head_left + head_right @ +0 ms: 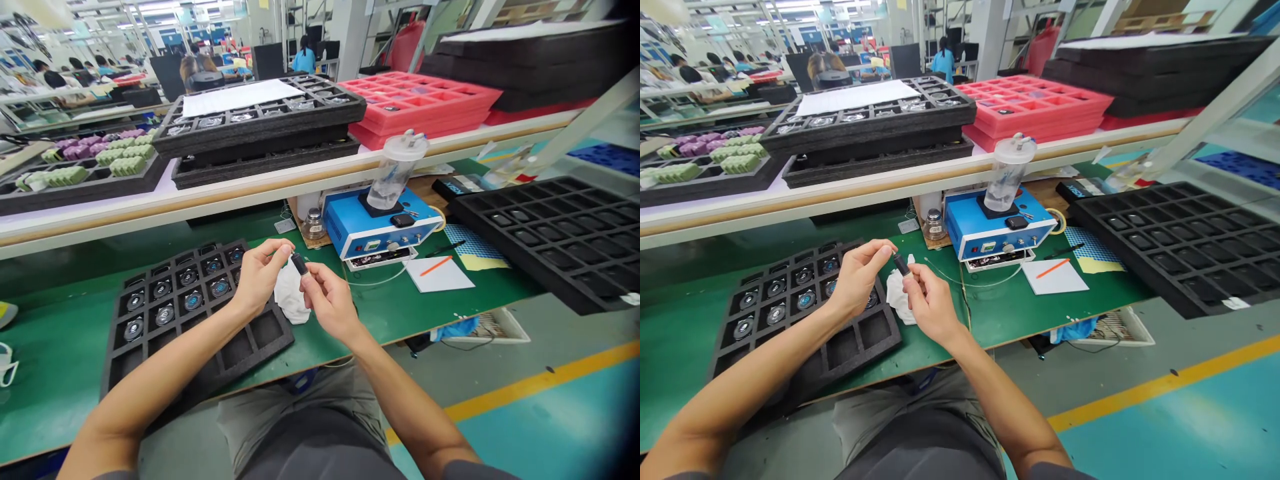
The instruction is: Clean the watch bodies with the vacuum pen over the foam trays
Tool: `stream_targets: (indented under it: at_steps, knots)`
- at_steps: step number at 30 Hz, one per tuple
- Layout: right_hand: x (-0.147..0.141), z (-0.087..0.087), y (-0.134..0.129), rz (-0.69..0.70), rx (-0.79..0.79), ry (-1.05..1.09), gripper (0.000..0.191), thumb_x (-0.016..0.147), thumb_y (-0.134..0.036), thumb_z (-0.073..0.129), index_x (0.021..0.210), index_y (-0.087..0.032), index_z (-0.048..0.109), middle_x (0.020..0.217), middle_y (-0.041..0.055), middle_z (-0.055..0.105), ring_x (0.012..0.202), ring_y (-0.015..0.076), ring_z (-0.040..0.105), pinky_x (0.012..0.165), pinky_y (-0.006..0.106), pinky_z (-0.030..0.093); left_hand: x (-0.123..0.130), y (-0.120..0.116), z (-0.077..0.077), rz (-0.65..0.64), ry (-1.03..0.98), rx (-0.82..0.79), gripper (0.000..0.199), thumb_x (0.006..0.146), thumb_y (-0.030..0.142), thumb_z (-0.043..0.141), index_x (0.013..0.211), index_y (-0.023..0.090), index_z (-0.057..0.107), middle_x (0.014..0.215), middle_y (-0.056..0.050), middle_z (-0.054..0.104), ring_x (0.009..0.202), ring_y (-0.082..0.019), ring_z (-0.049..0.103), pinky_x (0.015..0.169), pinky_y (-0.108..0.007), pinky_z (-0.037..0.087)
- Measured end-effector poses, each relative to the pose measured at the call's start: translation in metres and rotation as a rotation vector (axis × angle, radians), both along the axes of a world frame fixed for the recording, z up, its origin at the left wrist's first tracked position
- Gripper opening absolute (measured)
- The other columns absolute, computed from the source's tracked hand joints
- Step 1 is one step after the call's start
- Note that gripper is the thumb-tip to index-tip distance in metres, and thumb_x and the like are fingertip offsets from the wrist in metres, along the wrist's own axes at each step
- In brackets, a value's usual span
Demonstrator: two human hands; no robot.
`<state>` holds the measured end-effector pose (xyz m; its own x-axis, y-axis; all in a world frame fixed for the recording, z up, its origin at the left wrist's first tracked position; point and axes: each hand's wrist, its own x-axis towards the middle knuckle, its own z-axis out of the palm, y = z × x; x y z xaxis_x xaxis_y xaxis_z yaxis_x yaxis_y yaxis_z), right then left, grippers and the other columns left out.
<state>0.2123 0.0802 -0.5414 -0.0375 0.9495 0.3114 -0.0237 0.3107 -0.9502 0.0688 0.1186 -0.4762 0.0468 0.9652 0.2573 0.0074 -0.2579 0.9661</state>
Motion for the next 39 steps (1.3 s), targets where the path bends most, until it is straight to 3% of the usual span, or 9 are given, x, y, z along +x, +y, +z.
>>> stream_targets:
  at_steps: [7,10,13,17,24,27,30,34,39]
  knots:
    - [0.007,0.006,0.011,0.091,-0.03,0.013,0.033,0.1,-0.055,0.05,0.111,-0.024,0.056,0.082,-0.001,0.063,0.057,0.0111,0.057,0.054,0.026,0.048,0.008,0.011,0.006,-0.023,0.08,-0.005,0.027,0.079,0.046,0.081,0.084,0.019,0.079,0.091,-0.005,0.075,0.085,-0.019,0.064,0.078,-0.029,0.048]
    - [0.04,0.002,0.025,0.026,0.003,-0.052,0.032,0.1,-0.051,0.05,0.114,-0.023,0.056,0.088,0.0003,0.066,0.069,0.0129,0.065,0.064,0.028,0.053,-0.001,0.027,0.005,-0.069,0.233,0.053,0.046,0.085,0.051,0.074,0.119,0.019,0.074,0.118,-0.011,0.074,0.106,-0.024,0.067,0.09,-0.033,0.052]
    - [0.088,-0.013,0.028,-0.21,-0.012,-0.054,0.034,0.098,-0.051,0.053,0.117,-0.023,0.056,0.091,0.0017,0.067,0.074,0.0145,0.065,0.071,0.031,0.053,-0.035,0.036,-0.001,-0.094,0.679,0.215,0.072,0.089,0.057,0.065,0.151,0.022,0.051,0.144,-0.016,0.063,0.129,-0.032,0.061,0.109,-0.049,0.047]
    - [0.13,-0.046,0.024,-0.476,-0.031,-0.113,0.034,0.094,-0.049,0.06,0.114,-0.022,0.058,0.083,-0.0005,0.059,0.07,0.0151,0.056,0.069,0.031,0.048,-0.099,0.017,-0.018,-0.059,1.302,0.251,0.067,0.093,0.061,0.055,0.144,0.017,0.059,0.151,-0.019,0.058,0.142,-0.039,0.05,0.119,-0.059,0.037]
    - [0.093,-0.078,0.012,-0.366,-0.188,-0.352,0.031,0.087,-0.045,0.065,0.103,-0.019,0.068,0.077,-0.0006,0.062,0.062,0.0137,0.046,0.064,0.03,0.039,-0.147,-0.026,-0.048,0.153,1.578,0.082,0.063,0.101,0.051,0.045,0.151,0.013,0.051,0.163,-0.022,0.044,0.156,-0.041,0.031,0.123,-0.068,0.024]
    - [0.069,-0.077,0.014,-0.291,-0.204,-0.378,0.03,0.085,-0.046,0.067,0.098,-0.019,0.07,0.075,-0.0007,0.064,0.058,0.0126,0.044,0.06,0.029,0.037,-0.136,-0.027,-0.048,0.148,1.455,0.088,0.062,0.101,0.05,0.045,0.149,0.01,0.053,0.159,-0.022,0.049,0.153,-0.038,0.039,0.123,-0.058,0.031]
    - [0.047,-0.075,0.026,-0.211,-0.203,-0.412,0.037,0.083,-0.046,0.069,0.107,-0.019,0.071,0.076,0.0007,0.068,0.062,0.0152,0.053,0.067,0.03,0.043,-0.098,-0.026,-0.046,-0.042,1.334,0.215,0.059,0.099,0.051,0.051,0.142,0.011,0.06,0.152,-0.021,0.057,0.146,-0.034,0.048,0.122,-0.05,0.033]
    - [0.02,-0.074,0.045,-0.036,-0.255,-0.53,0.067,0.069,-0.041,0.081,0.131,-0.018,0.065,0.083,0.0025,0.073,0.074,0.0208,0.063,0.075,0.033,0.047,-0.05,-0.031,-0.054,-0.327,1.322,0.286,0.06,0.094,0.053,0.062,0.142,0.017,0.06,0.15,-0.022,0.058,0.146,-0.041,0.046,0.123,-0.06,0.022]
    - [0.004,-0.077,0.065,0.016,-0.275,-0.585,0.013,0.07,-0.031,0.071,0.072,-0.018,0.07,0.068,0.0011,0.064,0.067,0.0179,0.057,0.065,0.028,0.037,-0.053,-0.039,-0.074,-0.307,1.285,0.245,0.079,0.093,0.062,0.06,0.149,0.007,0.049,0.152,-0.031,0.052,0.145,-0.043,0.047,0.123,-0.062,0.02]
